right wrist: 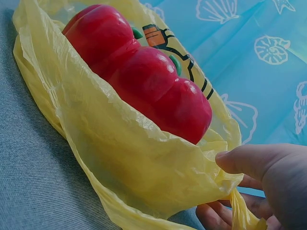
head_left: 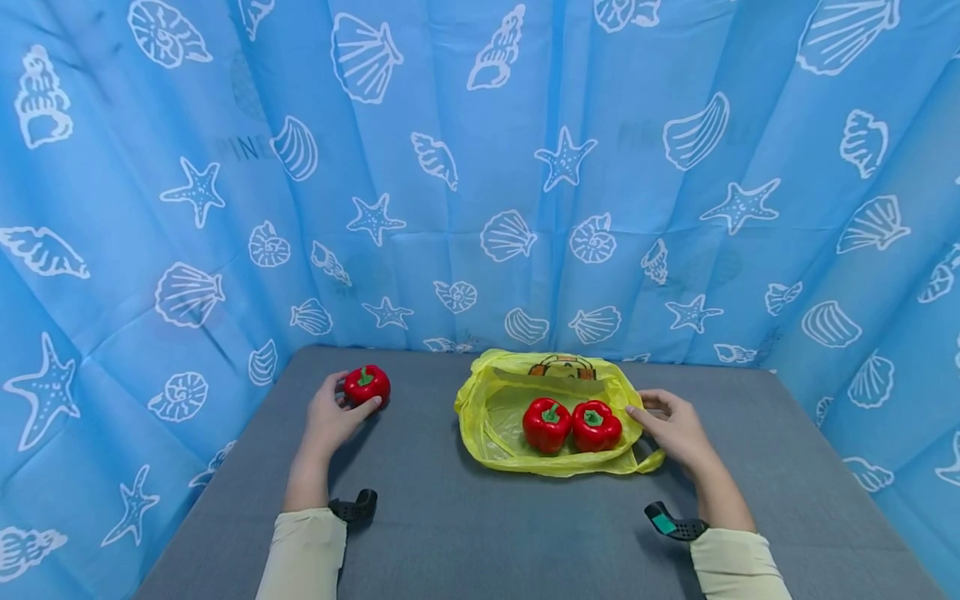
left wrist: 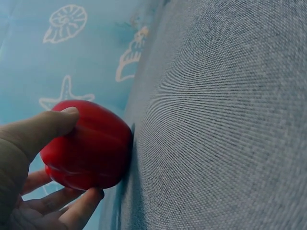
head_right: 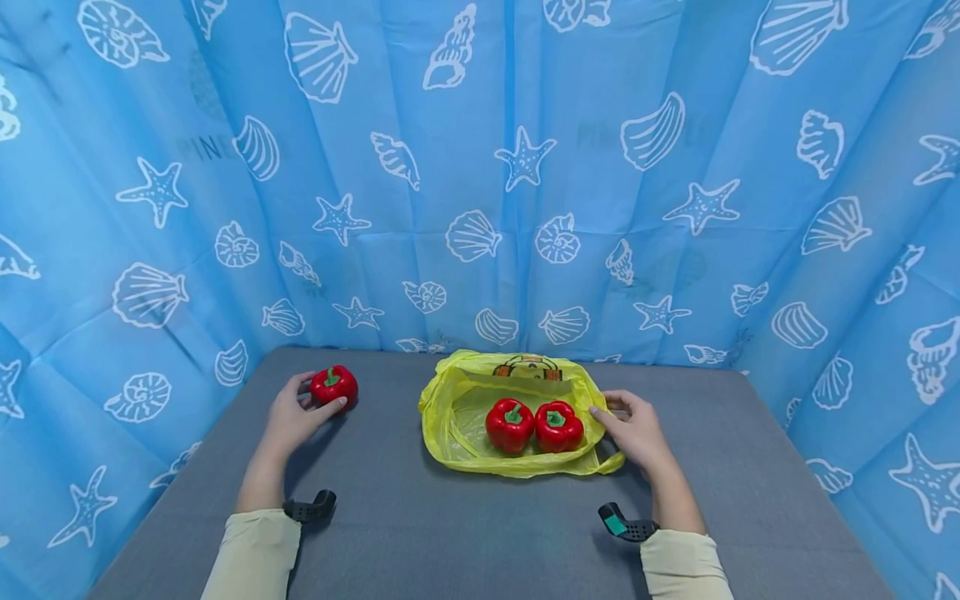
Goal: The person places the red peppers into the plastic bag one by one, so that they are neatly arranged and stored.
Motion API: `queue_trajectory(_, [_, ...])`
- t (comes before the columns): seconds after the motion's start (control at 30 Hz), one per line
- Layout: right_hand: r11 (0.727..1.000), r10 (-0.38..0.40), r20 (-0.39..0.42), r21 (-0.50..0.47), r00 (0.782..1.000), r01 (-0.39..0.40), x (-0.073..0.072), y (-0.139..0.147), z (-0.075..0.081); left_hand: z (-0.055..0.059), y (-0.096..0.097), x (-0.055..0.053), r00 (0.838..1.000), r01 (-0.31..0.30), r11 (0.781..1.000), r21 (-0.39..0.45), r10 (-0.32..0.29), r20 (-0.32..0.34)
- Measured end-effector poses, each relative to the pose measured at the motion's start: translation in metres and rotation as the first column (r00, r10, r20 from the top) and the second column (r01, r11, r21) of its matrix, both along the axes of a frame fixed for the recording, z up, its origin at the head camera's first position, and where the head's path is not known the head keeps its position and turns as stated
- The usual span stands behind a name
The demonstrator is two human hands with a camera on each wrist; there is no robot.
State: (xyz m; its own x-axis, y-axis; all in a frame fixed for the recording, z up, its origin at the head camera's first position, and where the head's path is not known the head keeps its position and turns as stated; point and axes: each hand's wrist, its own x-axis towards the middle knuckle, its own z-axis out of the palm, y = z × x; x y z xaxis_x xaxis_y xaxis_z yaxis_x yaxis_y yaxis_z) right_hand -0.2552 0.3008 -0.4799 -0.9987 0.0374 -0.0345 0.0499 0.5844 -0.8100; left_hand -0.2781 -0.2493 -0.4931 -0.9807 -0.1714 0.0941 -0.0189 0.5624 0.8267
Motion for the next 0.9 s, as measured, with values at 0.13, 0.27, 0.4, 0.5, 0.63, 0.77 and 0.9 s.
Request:
queue_trajectory(0.13, [1.000,0.000,0.004,0.002,1.000,0.000,0.0000,0.0002,-0.0002,-0.0006,0.0000,-0.0007,1.000,-0.003,1.000,0.006,0.003,-0.013])
queue_trajectory(0.27, [1.000,0.000,0.007,-0.001,1.000,0.000,0.0001,-0.0002,-0.0002,0.0009,0.0003,0.0004,1.000,0.000,1.000,0.011,0.000,-0.011])
queue_trajectory(0.4, [1.000,0.000,0.008,-0.006,1.000,0.000,-0.0003,-0.0003,-0.0001,0.0022,0.0003,0.0011,1.000,0.001,1.000,0.014,-0.001,-0.006])
queue_trajectory(0.5, [1.000,-0.003,0.005,-0.004,1.000,0.003,-0.0006,-0.0002,-0.0002,0.0029,0.0007,0.0012,1.000,-0.003,1.000,0.018,0.003,-0.002])
queue_trajectory(0.63, [1.000,-0.008,0.005,-0.003,1.000,0.008,-0.0006,0.0001,-0.0004,0.0042,0.0011,0.0016,1.000,-0.005,1.000,0.021,0.005,0.000])
queue_trajectory(0.77, [1.000,-0.005,0.005,-0.005,1.000,0.005,0.0002,0.0000,-0.0010,0.0051,0.0009,0.0025,1.000,-0.001,1.000,0.016,0.001,0.000])
queue_trajectory(0.9, [1.000,0.001,-0.003,-0.008,1.000,-0.001,0.0007,0.0002,-0.0011,0.0047,0.0007,0.0026,1.000,0.006,1.000,0.010,-0.006,-0.008])
